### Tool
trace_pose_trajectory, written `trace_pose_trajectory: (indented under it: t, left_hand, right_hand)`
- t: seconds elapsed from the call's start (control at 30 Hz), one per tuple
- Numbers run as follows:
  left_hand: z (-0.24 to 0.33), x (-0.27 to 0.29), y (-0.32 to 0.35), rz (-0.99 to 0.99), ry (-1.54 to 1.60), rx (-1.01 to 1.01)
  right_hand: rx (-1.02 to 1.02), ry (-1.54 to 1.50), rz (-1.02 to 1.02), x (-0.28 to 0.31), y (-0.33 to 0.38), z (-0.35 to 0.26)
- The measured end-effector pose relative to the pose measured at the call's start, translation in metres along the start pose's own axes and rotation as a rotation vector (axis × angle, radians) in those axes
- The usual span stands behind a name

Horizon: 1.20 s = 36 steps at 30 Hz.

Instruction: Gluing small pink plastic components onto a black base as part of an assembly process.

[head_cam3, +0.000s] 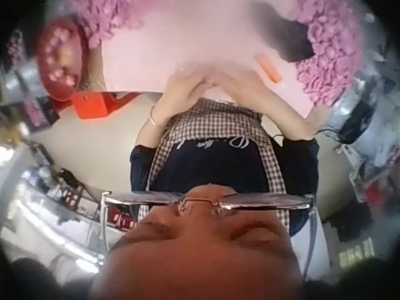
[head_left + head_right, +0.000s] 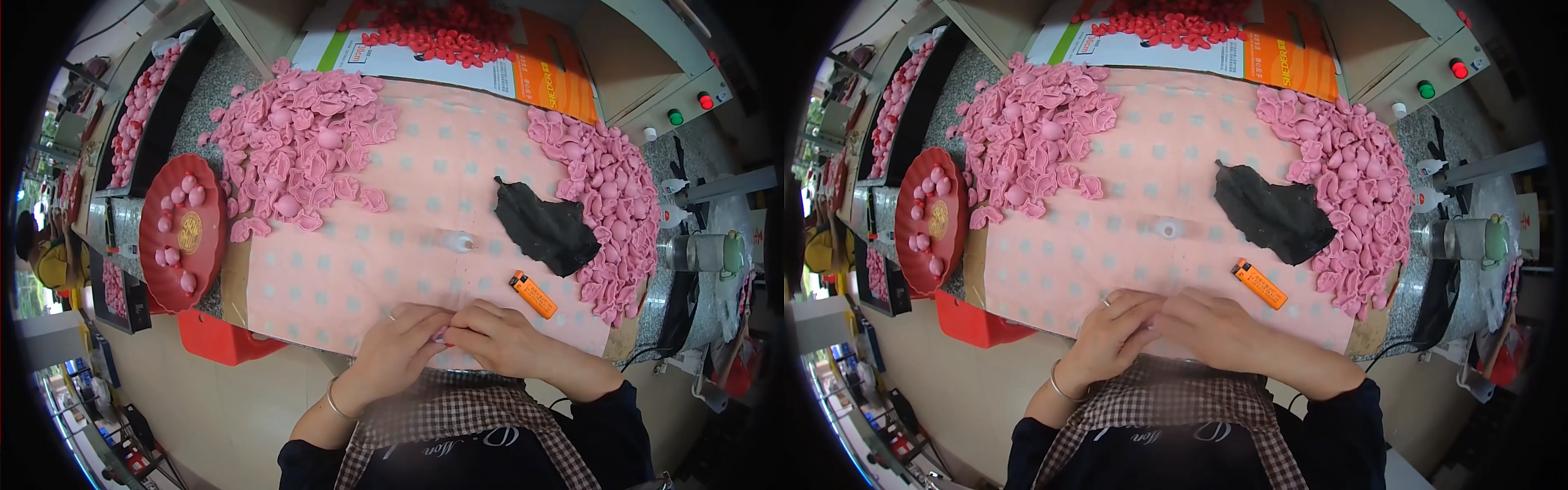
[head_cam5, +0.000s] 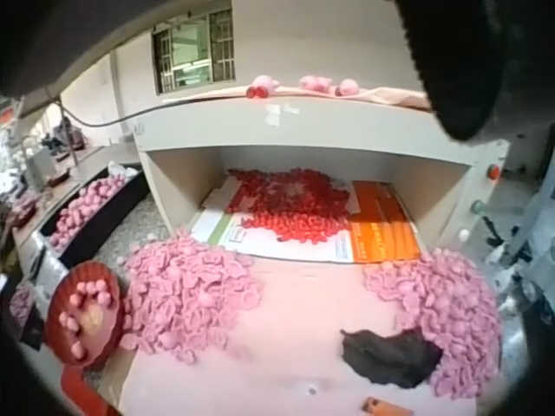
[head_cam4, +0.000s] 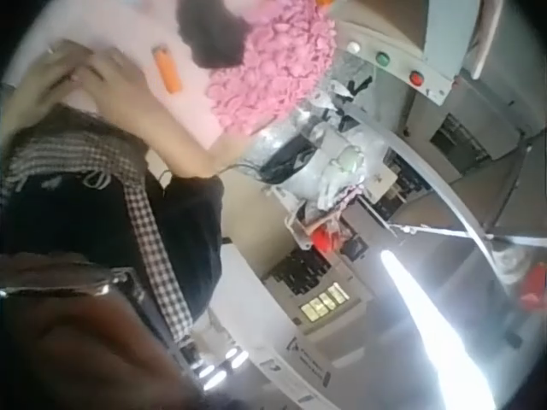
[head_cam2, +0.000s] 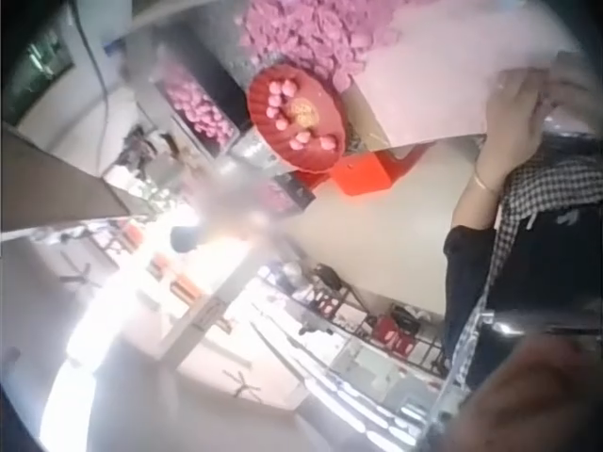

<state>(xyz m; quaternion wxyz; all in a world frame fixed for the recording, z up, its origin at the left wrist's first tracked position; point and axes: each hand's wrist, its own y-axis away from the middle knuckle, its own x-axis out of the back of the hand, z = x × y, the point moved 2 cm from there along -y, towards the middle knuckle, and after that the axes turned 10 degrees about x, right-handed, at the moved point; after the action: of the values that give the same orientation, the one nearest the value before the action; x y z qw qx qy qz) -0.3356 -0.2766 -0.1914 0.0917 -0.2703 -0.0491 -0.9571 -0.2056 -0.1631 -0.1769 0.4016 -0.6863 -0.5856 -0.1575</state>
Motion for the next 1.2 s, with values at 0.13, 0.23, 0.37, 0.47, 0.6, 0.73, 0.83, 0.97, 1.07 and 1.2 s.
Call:
trace_pose_trajectory:
  t: [0.13, 0.23, 0.37, 0.47, 0.6, 0.73, 0.83, 0.97, 1.07, 1.2]
  left_hand:
    - [0.012, 0.004, 0.002, -0.007, 0.017, 0.024]
    - [0.019, 0.009, 0.002, 0.004, -0.013, -0.015]
    - [0.024, 0.013, 0.000, 0.027, -0.021, -0.001]
    - [0.024, 0.009, 0.000, 0.052, -0.052, -0.032]
    - [0.018, 0.006, 0.001, 0.029, -0.025, -0.015]
    - [0.015, 0.001, -0.003, 0.017, -0.008, 0.013]
    - [0.012, -0.003, 0.003, -0.009, 0.016, 0.017]
    - [0.014, -0.001, -0.006, 0.010, 0.015, 0.040]
    - [0.012, -0.006, -0.006, 0.046, -0.047, -0.011]
    - [0.015, -0.005, -0.005, 0.014, 0.000, 0.032]
  right_hand:
    - [-0.029, 0.066, -0.056, 0.012, 0.004, -0.006]
    - [-0.096, 0.100, -0.043, 0.018, 0.006, -0.004]
    - [-0.005, 0.023, 0.000, 0.026, -0.009, -0.015]
    - [-0.049, 0.028, -0.025, 0.022, 0.004, -0.007]
    - [-0.006, -0.032, 0.076, 0.018, -0.002, -0.011]
    - [-0.037, 0.010, -0.046, 0.019, 0.003, -0.002]
    - [-0.162, 0.013, -0.066, 0.014, 0.017, 0.007]
    - [-0.064, -0.055, 0.074, 0.017, 0.003, 0.000]
    - [-0.108, 0.001, -0.025, 0.016, 0.016, 0.008]
    - [-0.083, -0.063, 0.113, 0.018, 0.013, 0.000]
